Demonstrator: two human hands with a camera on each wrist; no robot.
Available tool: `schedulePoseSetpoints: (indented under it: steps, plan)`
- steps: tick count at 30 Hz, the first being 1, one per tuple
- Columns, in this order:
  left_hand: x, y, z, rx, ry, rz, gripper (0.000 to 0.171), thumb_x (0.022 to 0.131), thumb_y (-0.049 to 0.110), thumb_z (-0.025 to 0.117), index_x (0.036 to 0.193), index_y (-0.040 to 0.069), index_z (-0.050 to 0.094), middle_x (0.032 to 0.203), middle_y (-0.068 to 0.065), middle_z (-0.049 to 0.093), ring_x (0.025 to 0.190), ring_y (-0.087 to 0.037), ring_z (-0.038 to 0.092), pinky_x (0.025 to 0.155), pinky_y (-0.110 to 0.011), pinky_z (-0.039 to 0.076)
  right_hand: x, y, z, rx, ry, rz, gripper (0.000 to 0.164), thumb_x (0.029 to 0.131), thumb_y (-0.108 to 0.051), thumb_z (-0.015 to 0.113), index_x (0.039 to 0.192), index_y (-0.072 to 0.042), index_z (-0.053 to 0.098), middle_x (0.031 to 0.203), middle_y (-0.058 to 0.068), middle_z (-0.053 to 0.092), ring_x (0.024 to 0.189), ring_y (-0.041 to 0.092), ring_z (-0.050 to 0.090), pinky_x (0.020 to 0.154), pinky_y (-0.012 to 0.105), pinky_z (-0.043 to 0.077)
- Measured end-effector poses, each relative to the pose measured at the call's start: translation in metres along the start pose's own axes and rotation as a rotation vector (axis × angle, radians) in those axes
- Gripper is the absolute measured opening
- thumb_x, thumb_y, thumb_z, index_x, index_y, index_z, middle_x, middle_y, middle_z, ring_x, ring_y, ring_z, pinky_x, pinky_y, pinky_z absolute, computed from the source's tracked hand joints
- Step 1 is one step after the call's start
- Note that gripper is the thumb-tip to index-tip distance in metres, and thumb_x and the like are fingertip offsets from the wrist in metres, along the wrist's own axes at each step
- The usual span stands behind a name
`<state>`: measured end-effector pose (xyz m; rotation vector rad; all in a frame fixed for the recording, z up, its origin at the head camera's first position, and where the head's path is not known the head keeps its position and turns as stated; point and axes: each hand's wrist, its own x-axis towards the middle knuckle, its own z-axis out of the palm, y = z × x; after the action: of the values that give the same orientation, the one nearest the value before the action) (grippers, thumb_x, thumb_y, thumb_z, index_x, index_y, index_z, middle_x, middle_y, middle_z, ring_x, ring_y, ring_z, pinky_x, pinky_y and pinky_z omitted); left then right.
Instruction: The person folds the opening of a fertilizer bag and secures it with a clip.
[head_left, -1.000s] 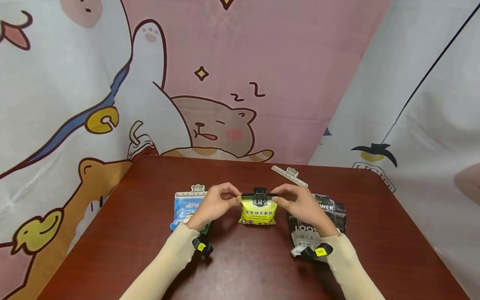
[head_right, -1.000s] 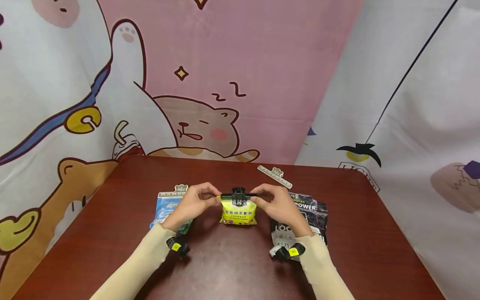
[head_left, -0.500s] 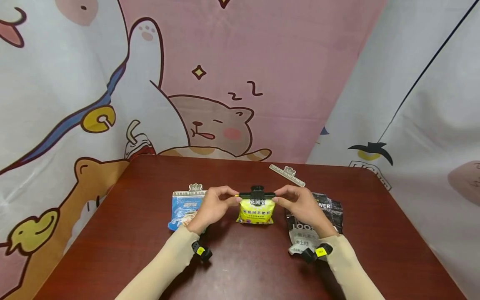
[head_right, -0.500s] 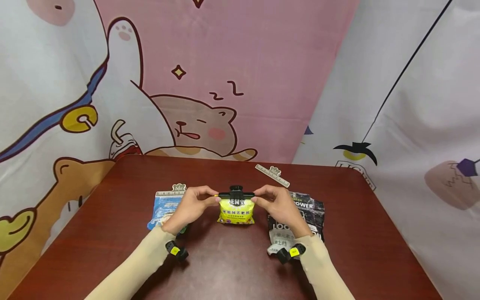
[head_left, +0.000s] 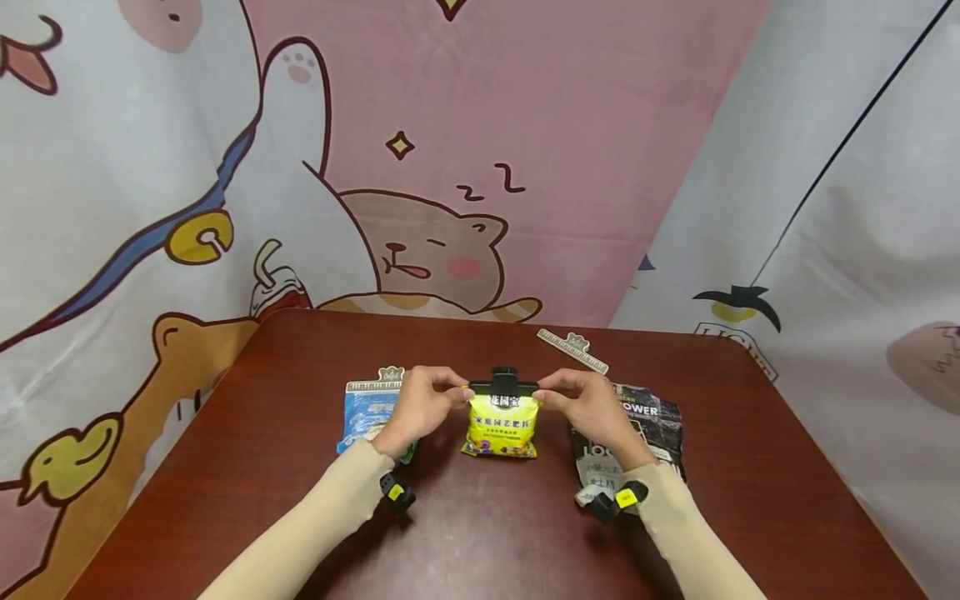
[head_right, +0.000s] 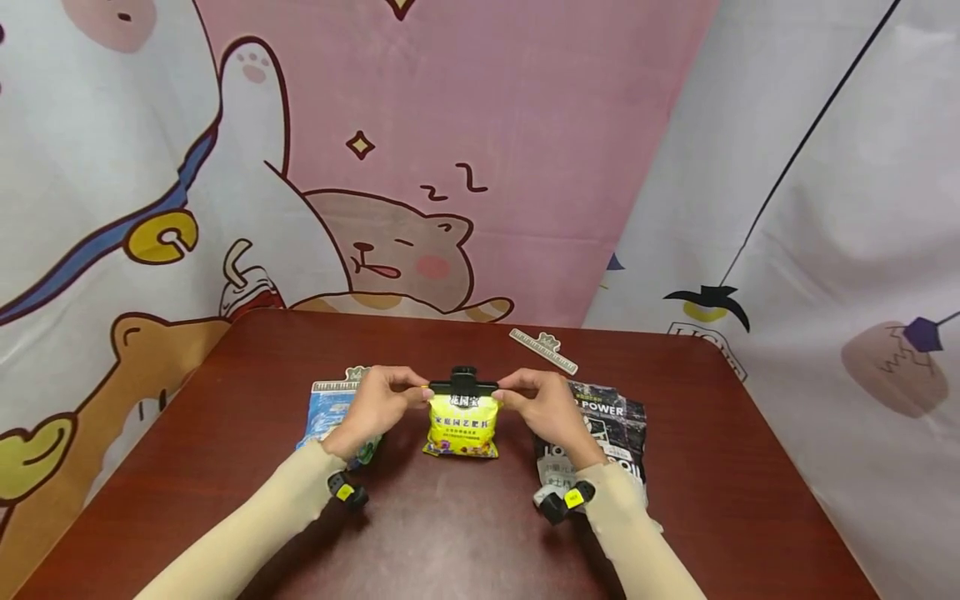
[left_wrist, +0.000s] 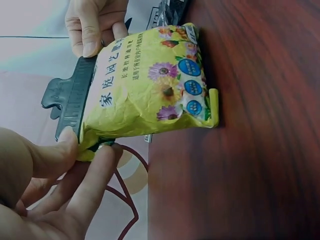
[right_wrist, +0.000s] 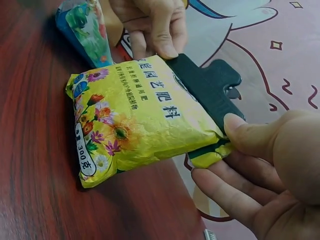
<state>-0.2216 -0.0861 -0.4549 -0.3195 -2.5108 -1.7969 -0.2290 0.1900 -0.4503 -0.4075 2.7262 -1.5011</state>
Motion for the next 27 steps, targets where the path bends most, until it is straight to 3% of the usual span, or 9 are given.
schedulePoseSetpoints:
  steps: [4,12,17,22,27]
  plan:
    - [0.003,0.004,-0.004,0.04,0.002,-0.019,0.004,0.092,0.006,0.076,0.091,0.005,0.08,0.091,-0.013,0.078,0.08,-0.036,0.077,0.076,-0.049,0.063,0.004,-0.002,0.005,0.082,-0.022,0.019,0.021,0.091,-0.021,0.08,0.107,-0.009,0.077,0.097,0.01,0.079,0.091,0.039,0.077,0.08,0.05,0.062]
    - [0.012,0.011,-0.013,0.144,-0.044,-0.039,0.008,0.093,0.001,0.072,0.088,0.0,0.078,0.087,-0.014,0.078,0.076,-0.031,0.078,0.072,-0.045,0.064,0.012,-0.007,0.011,0.138,-0.032,0.106,0.02,0.091,-0.018,0.08,0.108,-0.007,0.077,0.1,0.014,0.078,0.088,0.034,0.078,0.081,0.05,0.062]
    - [0.022,0.013,-0.018,0.218,-0.11,-0.07,0.005,0.092,0.001,0.073,0.089,-0.002,0.076,0.088,-0.015,0.077,0.076,-0.03,0.078,0.071,-0.043,0.064,0.02,-0.007,0.013,0.154,-0.053,0.153,0.021,0.091,-0.02,0.079,0.107,-0.007,0.078,0.1,0.013,0.078,0.084,0.024,0.078,0.082,0.049,0.062]
    - [0.03,0.015,-0.025,0.26,-0.195,-0.126,0.008,0.093,0.001,0.071,0.09,-0.005,0.075,0.093,-0.018,0.075,0.08,-0.034,0.078,0.072,-0.044,0.064,0.028,-0.008,0.017,0.188,-0.079,0.202,0.019,0.091,-0.018,0.079,0.106,-0.006,0.078,0.098,0.014,0.077,0.085,0.031,0.078,0.081,0.05,0.062]
    - [0.037,0.013,-0.029,0.311,-0.261,-0.187,0.01,0.095,0.002,0.069,0.09,-0.005,0.075,0.095,-0.019,0.075,0.077,-0.031,0.078,0.07,-0.044,0.063,0.035,-0.006,0.024,0.182,-0.1,0.241,0.019,0.092,-0.015,0.078,0.106,-0.003,0.077,0.096,0.015,0.076,0.08,0.031,0.077,0.077,0.047,0.063]
